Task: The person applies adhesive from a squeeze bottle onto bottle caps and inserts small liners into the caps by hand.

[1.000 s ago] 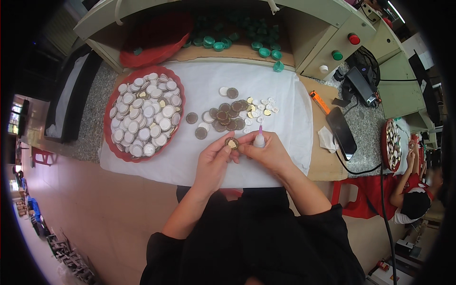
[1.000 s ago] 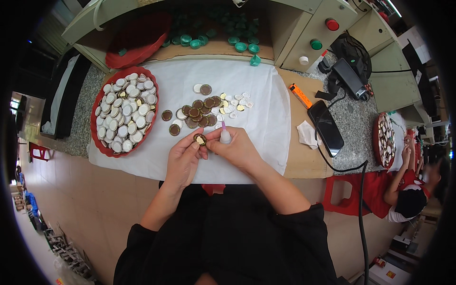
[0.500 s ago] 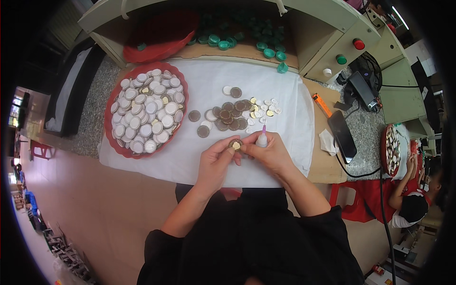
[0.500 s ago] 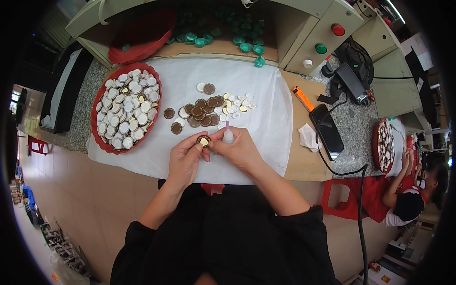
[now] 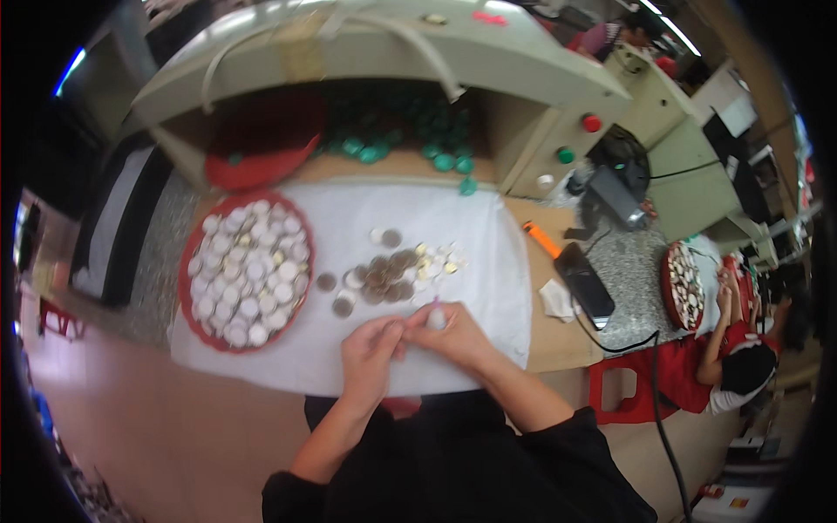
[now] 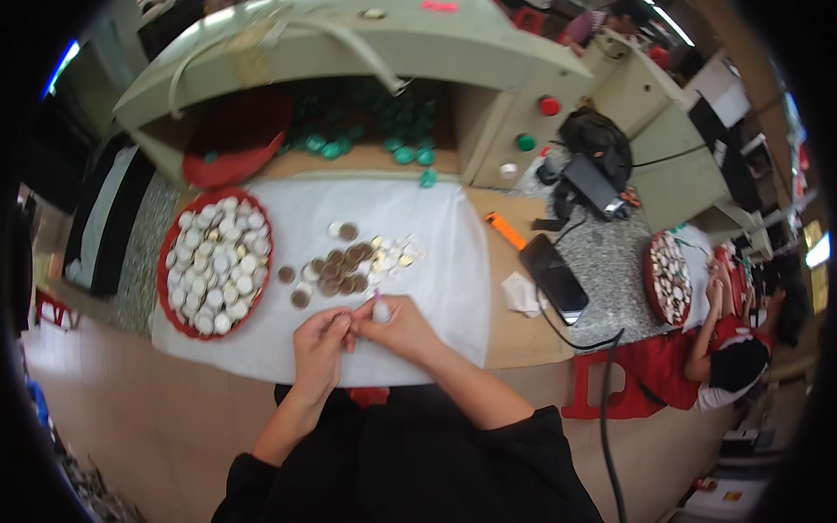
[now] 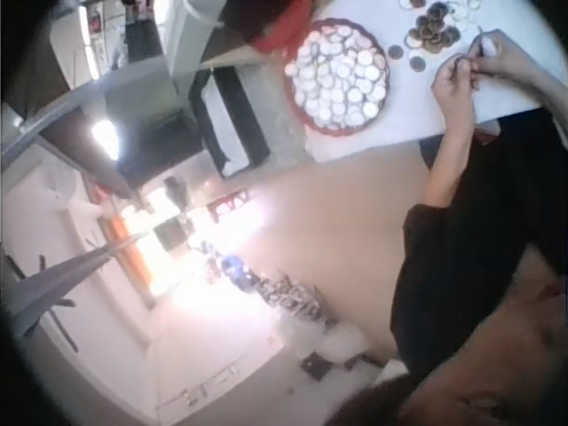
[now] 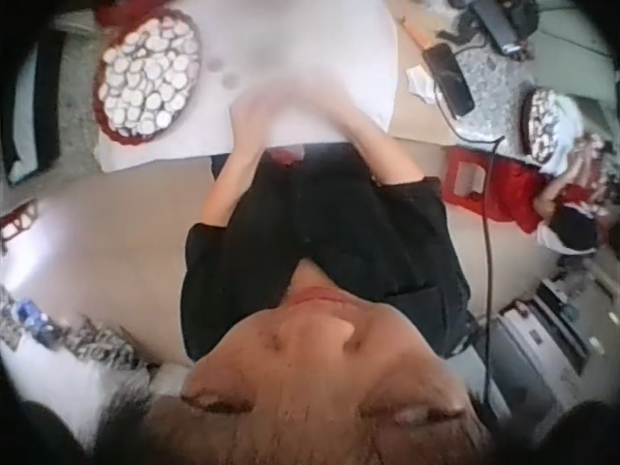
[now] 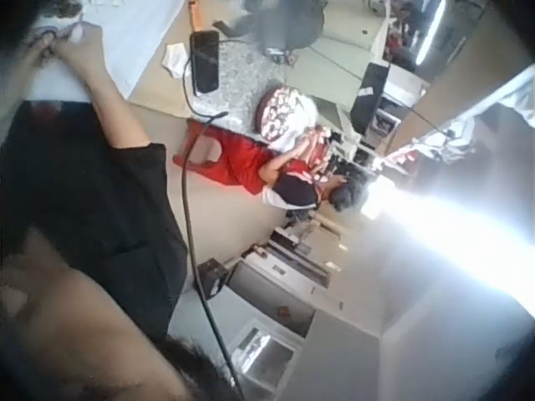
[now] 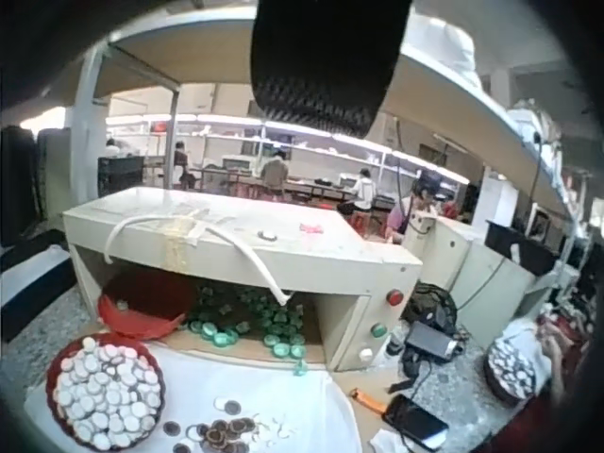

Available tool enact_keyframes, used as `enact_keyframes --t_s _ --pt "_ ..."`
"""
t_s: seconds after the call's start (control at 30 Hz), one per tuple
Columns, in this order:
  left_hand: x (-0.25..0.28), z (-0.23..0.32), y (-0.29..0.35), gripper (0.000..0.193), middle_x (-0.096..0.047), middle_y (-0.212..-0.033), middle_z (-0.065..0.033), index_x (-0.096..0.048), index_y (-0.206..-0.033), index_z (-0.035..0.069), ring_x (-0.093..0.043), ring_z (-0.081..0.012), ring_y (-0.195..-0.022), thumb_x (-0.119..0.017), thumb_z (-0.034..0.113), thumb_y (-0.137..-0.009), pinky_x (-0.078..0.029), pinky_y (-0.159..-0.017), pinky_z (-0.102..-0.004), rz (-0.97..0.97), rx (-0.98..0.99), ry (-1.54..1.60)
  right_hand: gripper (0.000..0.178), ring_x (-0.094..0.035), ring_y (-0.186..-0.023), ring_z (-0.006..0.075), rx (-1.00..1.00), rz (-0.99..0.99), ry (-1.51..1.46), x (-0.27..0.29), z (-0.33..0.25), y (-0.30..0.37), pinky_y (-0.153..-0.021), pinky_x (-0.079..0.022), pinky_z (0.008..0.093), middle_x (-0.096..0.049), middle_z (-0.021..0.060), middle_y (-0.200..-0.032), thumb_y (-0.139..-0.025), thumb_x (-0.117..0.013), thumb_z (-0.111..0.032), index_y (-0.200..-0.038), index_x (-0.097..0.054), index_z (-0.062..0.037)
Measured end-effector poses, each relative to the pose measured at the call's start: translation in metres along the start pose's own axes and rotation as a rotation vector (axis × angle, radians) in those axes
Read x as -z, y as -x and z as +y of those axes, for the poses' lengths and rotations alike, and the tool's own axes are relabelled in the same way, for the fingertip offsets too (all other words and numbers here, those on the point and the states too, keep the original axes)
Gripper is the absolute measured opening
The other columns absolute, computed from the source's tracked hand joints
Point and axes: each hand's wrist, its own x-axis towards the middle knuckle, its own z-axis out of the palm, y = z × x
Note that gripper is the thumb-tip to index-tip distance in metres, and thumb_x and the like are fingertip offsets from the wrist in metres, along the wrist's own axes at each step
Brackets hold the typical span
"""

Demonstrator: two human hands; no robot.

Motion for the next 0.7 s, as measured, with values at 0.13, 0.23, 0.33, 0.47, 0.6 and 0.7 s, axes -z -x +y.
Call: enact_keyframes --t_s 0.13,0.23,0.33,0.47,0.6,0.7 --pt "0.006 -0.004 0.006 0.017 -0.057 -0.075 -0.0086 -0.054 -0.094 -0.007 -0.050 -0.0116 -0.059 -0.051 0.003 -0.080 -0.041 -0.052 -0.0218 0.038 -0.043 0.018 0.012 -0.053 -0.070 0.0087 0.044 -0.045 0.018 -0.006 0.004 -0.001 -0.067 -0.043 0.0241 -0.060 0.0054 -0.072 -0.073 -0.063 -0.009 -0.078 -0.060 0.0007" --pt "0.006 -0.001 0.006 0.019 -0.057 -0.077 -0.0093 -0.052 -0.096 -0.007 -0.050 -0.0119 -0.060 -0.051 0.003 -0.080 -0.042 -0.055 -0.0228 0.039 -0.043 0.021 0.011 -0.053 -0.071 0.0089 0.054 -0.026 -0.018 -0.007 0.000 0.000 -0.066 -0.043 0.0240 -0.060 0.0055 -0.072 -0.073 -0.061 -0.009 -0.078 -0.060 0.0010" --pt "0.006 0.002 0.003 0.028 -0.056 -0.084 -0.0088 -0.046 -0.107 -0.006 -0.050 -0.0124 -0.066 -0.050 0.003 -0.081 -0.042 -0.061 -0.0239 -0.070 -0.050 -0.038 0.011 -0.053 -0.065 0.0082 -0.014 0.008 -0.042 -0.007 -0.014 0.001 -0.061 -0.044 0.0216 -0.060 0.0055 -0.070 -0.074 -0.060 -0.007 -0.080 -0.059 0.0029" --pt "0.006 -0.002 -0.003 0.029 -0.055 -0.084 -0.0070 -0.046 -0.109 -0.006 -0.051 -0.0108 -0.069 -0.048 0.002 -0.082 -0.043 -0.062 -0.0228 -0.123 0.000 -0.026 0.011 -0.054 -0.064 0.0078 0.007 -0.020 -0.046 0.003 -0.003 -0.003 -0.060 -0.044 0.0213 -0.060 0.0052 -0.069 -0.073 -0.060 -0.008 -0.078 -0.060 0.0023" --pt "0.009 0.006 -0.001 0.033 -0.053 -0.084 -0.0067 -0.043 -0.113 -0.006 -0.050 -0.0100 -0.069 -0.047 -0.001 -0.081 -0.043 -0.062 -0.0212 -0.131 -0.027 0.003 0.014 -0.052 -0.064 0.0068 -0.027 -0.038 -0.044 -0.003 -0.005 -0.005 -0.058 -0.042 0.0209 -0.059 0.0041 -0.069 -0.071 -0.063 -0.010 -0.078 -0.060 0.0016" --pt "0.011 0.034 0.006 0.030 -0.052 -0.080 -0.0038 -0.046 -0.110 -0.002 -0.050 -0.0088 -0.068 -0.049 -0.001 -0.080 -0.042 -0.062 -0.0211 0.035 -0.280 -0.191 0.014 -0.047 -0.054 0.0062 0.012 0.024 0.025 -0.004 0.002 -0.007 -0.047 -0.035 0.0184 -0.054 0.0009 -0.063 -0.071 -0.063 -0.011 -0.080 -0.058 -0.0016"
